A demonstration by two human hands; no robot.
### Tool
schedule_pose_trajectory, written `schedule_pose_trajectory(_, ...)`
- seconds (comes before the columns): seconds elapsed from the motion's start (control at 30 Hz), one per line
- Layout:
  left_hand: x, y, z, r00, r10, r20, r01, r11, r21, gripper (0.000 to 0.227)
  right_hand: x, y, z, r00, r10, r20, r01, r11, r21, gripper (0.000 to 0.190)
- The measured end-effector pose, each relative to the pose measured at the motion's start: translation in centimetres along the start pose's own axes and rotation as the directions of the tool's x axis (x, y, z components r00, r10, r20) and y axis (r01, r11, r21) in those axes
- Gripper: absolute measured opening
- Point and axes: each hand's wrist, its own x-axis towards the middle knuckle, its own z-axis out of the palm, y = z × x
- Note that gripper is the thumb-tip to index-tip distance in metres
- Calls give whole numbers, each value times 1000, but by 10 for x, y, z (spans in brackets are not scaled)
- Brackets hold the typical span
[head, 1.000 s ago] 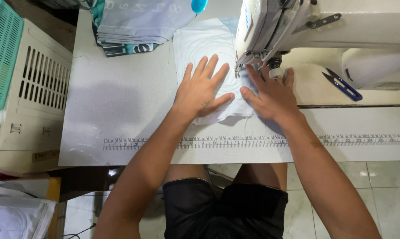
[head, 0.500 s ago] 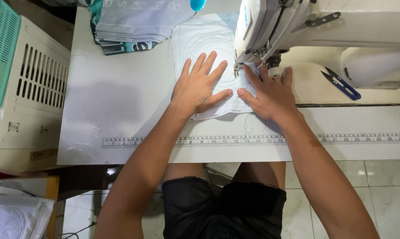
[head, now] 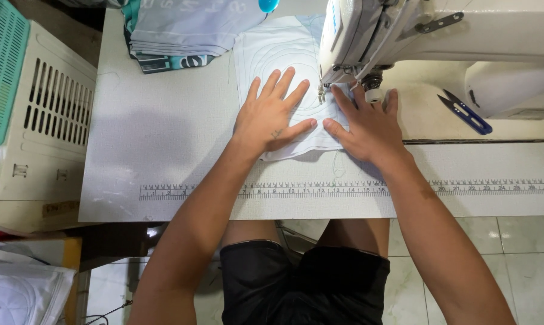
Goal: Aligning and smoothing fabric pieces with circular patterns under a sewing machine needle
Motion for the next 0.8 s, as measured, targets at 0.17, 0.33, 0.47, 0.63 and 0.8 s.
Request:
schedule_pose_trajectory(0.17,5,-3,-2,1000,-7,3,7,1000,2,92,-2,0,-1,1000,-9,-17,9,1000,5,86)
schedule_pose_trajectory(0.33,14,-10,-12,999,-9,37,8,1000,7,95,1,0,-2,1000,12,15,-12,1000,3,84)
schedule_pose_trajectory(0.47,24,-15,-18,999,-7,51,5,1000,30,97,2,-2,-6,997,41,63,-40,999,-11,85)
schedule_pose_trajectory(0.63,37,-27,-21,997,76,30,-75,997,-11,97,12,0,-4,996,47,74,-48,999,10,79)
schedule_pose_trajectory(0.8,57,-36,-24,997,51,61,-49,998,-28,97,19,-13,-36,940,205,271,-229,972,59,81)
